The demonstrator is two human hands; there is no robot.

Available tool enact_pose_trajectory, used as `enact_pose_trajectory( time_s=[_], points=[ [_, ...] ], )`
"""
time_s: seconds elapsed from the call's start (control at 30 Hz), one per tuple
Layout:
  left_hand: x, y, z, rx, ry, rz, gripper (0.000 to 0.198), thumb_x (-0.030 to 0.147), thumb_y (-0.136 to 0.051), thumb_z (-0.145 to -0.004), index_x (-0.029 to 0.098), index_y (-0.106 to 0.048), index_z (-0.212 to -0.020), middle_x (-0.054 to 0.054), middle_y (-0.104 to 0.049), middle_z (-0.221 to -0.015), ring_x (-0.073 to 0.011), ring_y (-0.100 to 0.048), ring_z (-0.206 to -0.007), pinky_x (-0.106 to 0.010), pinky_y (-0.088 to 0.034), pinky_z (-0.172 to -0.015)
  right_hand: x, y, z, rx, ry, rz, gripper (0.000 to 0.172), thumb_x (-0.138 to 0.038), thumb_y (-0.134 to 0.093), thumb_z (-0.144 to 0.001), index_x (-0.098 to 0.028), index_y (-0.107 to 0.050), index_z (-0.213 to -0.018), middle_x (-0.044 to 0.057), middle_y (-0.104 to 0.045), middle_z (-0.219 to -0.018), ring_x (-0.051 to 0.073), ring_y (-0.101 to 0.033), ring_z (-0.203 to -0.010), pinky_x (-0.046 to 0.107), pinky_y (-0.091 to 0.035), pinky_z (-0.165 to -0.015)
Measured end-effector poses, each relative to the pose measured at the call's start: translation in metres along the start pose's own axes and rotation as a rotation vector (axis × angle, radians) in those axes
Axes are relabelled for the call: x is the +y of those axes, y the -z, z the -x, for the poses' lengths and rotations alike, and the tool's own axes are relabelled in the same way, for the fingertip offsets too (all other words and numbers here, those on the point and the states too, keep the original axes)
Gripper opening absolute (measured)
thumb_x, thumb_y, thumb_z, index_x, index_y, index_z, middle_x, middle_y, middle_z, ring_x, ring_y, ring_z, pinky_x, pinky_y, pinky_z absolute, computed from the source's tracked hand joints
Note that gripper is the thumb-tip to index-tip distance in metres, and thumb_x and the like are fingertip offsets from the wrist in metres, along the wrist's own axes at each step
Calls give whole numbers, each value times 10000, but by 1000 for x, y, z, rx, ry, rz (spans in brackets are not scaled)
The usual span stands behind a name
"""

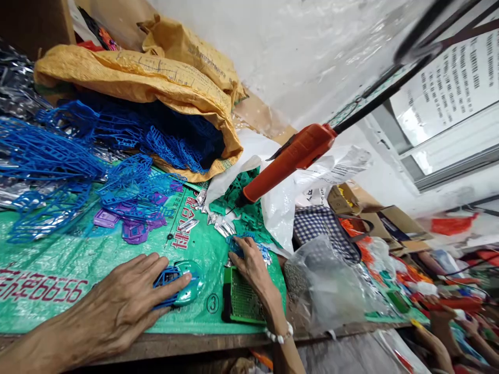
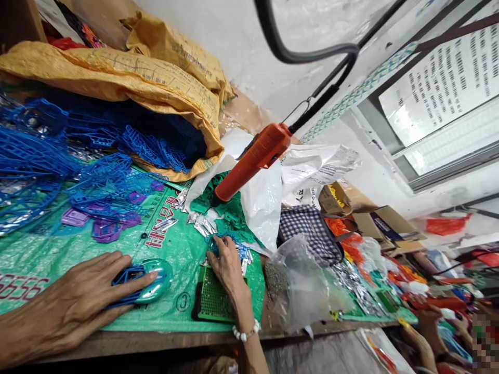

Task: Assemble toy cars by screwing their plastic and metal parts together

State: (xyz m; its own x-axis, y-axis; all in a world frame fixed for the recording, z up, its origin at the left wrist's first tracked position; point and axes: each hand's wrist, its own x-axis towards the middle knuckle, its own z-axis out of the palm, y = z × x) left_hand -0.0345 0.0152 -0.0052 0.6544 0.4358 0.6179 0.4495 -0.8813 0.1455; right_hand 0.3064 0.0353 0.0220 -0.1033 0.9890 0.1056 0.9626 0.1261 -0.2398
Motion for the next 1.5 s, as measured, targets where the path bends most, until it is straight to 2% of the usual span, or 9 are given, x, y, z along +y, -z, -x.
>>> enact_pose_trajectory(
  time_s=[0.27, 0.4, 0.5, 0.67, 0.9, 1.1, 1.2, 1.27, 1.5],
  points=[
    [-3, 6, -3, 33, -31, -44, 444, 282, -374, -1085, 331, -542, -1492, -66, -664, -1203, -218, -611, -1125, -303, -456, -985, 9, 0, 2, 51, 16, -35, 295, -141, -584, -910, -196, -746, -1150, 102, -720, -1090, 218, -697, -994, 372, -582, -921],
    [-6, 7, -1, -37, -51, -63, 464, 293, -406, -1076, 335, -493, -1530, -64, -665, -1225, -216, -611, -1145, -293, -463, -997, 4, 8, -8, 55, -4, 13, 201, -159, -562, -965, -168, -756, -1016, 104, -728, -1059, 201, -705, -986, 358, -581, -925],
    [-8, 4, 1, -72, -39, -30, 472, 285, -446, -1059, 343, -500, -1524, -67, -662, -1215, -225, -616, -1120, -299, -484, -967, 2, 9, -29, 39, -19, 82, 169, -254, -605, -992, -163, -706, -1092, 79, -714, -1142, 194, -690, -1051, 394, -583, -945],
    [-4, -2, 5, -110, 60, 33, 489, 278, -466, -1046, 376, -484, -1525, -69, -636, -1205, -235, -618, -1086, -335, -500, -967, 8, -1, -63, -17, -113, 255, 333, -382, -638, -981, -181, -640, -1246, 97, -660, -1284, 226, -668, -1114, 455, -582, -962],
    [0, -1, 3, -134, 90, 71, 526, 276, -503, -1029, 372, -451, -1544, -79, -614, -1201, -248, -612, -1055, -396, -488, -1007, 8, 4, -69, -84, -107, 360, 316, -382, -627, -987, -195, -645, -1241, 96, -656, -1296, 222, -664, -1120, 450, -580, -967],
    [2, 0, 2, -116, 69, 60, 524, 267, -491, -1034, 351, -444, -1550, -87, -599, -1193, -253, -601, -1038, -391, -495, -949, -11, 13, -61, -61, -42, 292, 282, -362, -640, -980, -175, -664, -1190, 83, -683, -1238, 224, -666, -1123, 467, -563, -988],
    [3, 0, 1, -116, 66, 61, 522, 268, -498, -1029, 337, -448, -1545, -89, -598, -1182, -257, -597, -1024, -399, -494, -934, -24, 16, -53, -47, 34, 200, 194, -237, -602, -981, -172, -715, -1125, 110, -720, -1192, 239, -662, -1122, 445, -522, -1017],
    [4, 0, 1, -121, 74, 68, 517, 269, -513, -1022, 332, -458, -1532, -93, -599, -1191, -261, -597, -1027, -397, -498, -919, -32, 16, -48, -49, 91, 128, 225, -177, -559, -975, -172, -742, -1106, 133, -743, -1169, 251, -669, -1104, 419, -506, -1015],
    [8, 6, -6, -155, 94, 77, 562, 246, -611, -950, 299, -476, -1493, -111, -588, -1175, -294, -600, -1053, -443, -506, -947, -75, 2, -53, -155, 309, -98, 277, -172, -601, -950, -187, -721, -1200, 109, -761, -1189, 221, -718, -1093, 330, -555, -954]
  ],
)
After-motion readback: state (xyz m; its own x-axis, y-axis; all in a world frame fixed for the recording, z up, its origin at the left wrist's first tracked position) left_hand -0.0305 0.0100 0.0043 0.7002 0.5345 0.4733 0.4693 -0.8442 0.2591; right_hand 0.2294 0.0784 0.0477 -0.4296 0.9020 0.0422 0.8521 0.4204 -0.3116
